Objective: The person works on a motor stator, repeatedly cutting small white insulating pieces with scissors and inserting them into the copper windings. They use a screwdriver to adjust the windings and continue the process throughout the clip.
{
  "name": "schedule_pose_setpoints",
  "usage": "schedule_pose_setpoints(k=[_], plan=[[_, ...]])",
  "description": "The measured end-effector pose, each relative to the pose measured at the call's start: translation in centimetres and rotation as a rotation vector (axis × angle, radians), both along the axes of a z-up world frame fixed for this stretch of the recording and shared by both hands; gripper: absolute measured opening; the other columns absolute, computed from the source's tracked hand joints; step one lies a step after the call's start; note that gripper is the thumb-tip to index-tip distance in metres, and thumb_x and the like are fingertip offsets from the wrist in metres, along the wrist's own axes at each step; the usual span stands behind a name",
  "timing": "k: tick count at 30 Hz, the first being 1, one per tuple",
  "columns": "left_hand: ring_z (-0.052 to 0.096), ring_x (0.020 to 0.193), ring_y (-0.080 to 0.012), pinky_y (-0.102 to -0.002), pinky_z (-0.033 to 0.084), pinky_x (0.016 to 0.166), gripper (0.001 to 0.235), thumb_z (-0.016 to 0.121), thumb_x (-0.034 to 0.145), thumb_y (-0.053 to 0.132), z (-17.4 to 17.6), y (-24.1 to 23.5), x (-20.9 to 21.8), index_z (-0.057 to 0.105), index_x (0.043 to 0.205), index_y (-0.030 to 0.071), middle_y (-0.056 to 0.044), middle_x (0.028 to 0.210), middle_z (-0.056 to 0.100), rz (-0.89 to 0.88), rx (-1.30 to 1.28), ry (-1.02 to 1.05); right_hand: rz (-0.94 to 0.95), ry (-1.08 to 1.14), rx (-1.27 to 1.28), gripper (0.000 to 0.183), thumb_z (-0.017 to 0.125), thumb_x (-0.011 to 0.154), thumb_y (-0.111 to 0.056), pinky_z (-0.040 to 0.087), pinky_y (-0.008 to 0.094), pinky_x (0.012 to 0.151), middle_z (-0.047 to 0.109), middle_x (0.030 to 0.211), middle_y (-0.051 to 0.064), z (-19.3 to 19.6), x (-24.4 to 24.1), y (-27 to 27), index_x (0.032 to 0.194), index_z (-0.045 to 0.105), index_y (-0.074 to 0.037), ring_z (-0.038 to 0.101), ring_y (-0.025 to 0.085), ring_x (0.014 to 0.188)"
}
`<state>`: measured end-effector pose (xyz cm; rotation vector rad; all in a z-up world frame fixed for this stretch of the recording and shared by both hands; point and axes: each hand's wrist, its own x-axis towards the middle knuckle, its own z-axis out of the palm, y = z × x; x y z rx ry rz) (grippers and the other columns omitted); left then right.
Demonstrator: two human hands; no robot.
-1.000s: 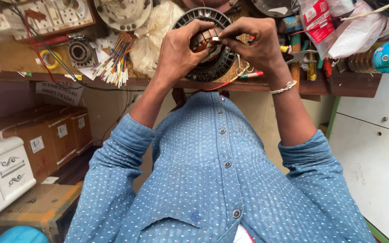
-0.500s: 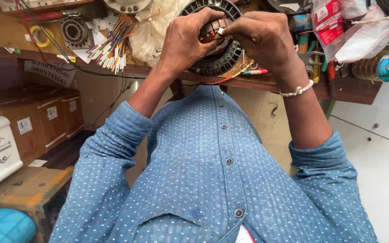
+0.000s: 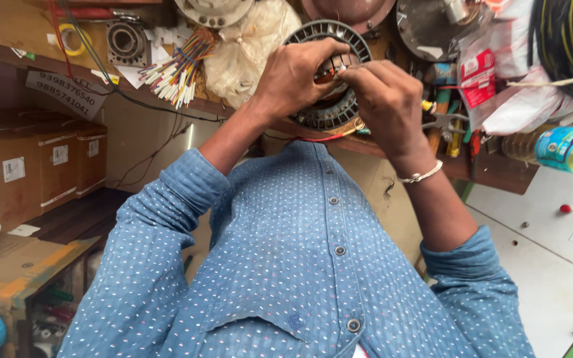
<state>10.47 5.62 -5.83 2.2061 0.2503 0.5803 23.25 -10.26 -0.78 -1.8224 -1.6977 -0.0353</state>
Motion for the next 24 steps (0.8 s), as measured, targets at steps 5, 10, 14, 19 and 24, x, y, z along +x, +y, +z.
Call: schedule_pose_setpoints(k=[5,10,14,19,24], plan=[[0.074,0.093,-0.031,-0.04,0.059,0.08,0.04,0.082,0.086,0.014,0.1,0.2,0.0,0.065,0.122,0.007,-0.013,0.105,0.074,-0.01,0.016,-0.004,-0.064,-0.032,0.007,0.021,0.074,0.09,0.004,0.058,0.038,0.078,0.073,0.1,0.008,0.1,-1.0,0.4,0.109,0.074,-0.006,0.072,0.026,0.091],[0.073,0.103,-0.033,-0.04,0.059,0.089,0.05,0.08,0.087,0.006,0.1,-1.8,-0.9,0.061,0.133,0.007,-0.014,0.117,0.071,0.081,0.029,-0.035,-0.105,0.126,0.035,0.02,0.079,0.092,-0.002,0.057,0.038,0.079,0.072,0.105,0.011,0.7,-1.2,-0.1,0.111,0.073,-0.003,0.072,0.028,0.093],[0.071,0.112,-0.0337,-0.04,0.058,0.096,0.06,0.08,0.087,0.004,-1.0,-3.6,-1.8,0.056,0.142,0.007,-0.016,0.124,0.069,0.185,0.043,-0.098,-0.223,0.237,0.165,0.023,0.084,0.092,-0.007,0.059,0.037,0.084,0.069,0.108,0.013,-0.4,-3.4,-0.6,0.109,0.071,-0.001,0.07,0.027,0.097],[0.07,0.116,-0.0316,-0.04,0.057,0.101,0.06,0.08,0.089,0.005,-2.4,-4.4,-1.9,0.056,0.144,0.008,-0.014,0.128,0.068,0.238,0.111,-0.135,-0.326,0.233,0.219,0.019,0.084,0.093,-0.003,0.057,0.037,0.084,0.068,0.103,0.013,-2.0,-4.9,-0.3,0.105,0.07,0.001,0.068,0.027,0.096],[0.071,0.115,-0.0306,-0.039,0.059,0.1,0.056,0.079,0.09,0.004,-2.8,-4.4,-1.9,0.059,0.142,0.007,-0.014,0.127,0.069,0.244,0.102,-0.174,-0.316,0.186,0.275,0.012,0.078,0.095,0.003,0.055,0.041,0.088,0.066,0.099,0.013,-2.3,-5.4,0.1,0.1,0.067,0.002,0.066,0.03,0.101]])
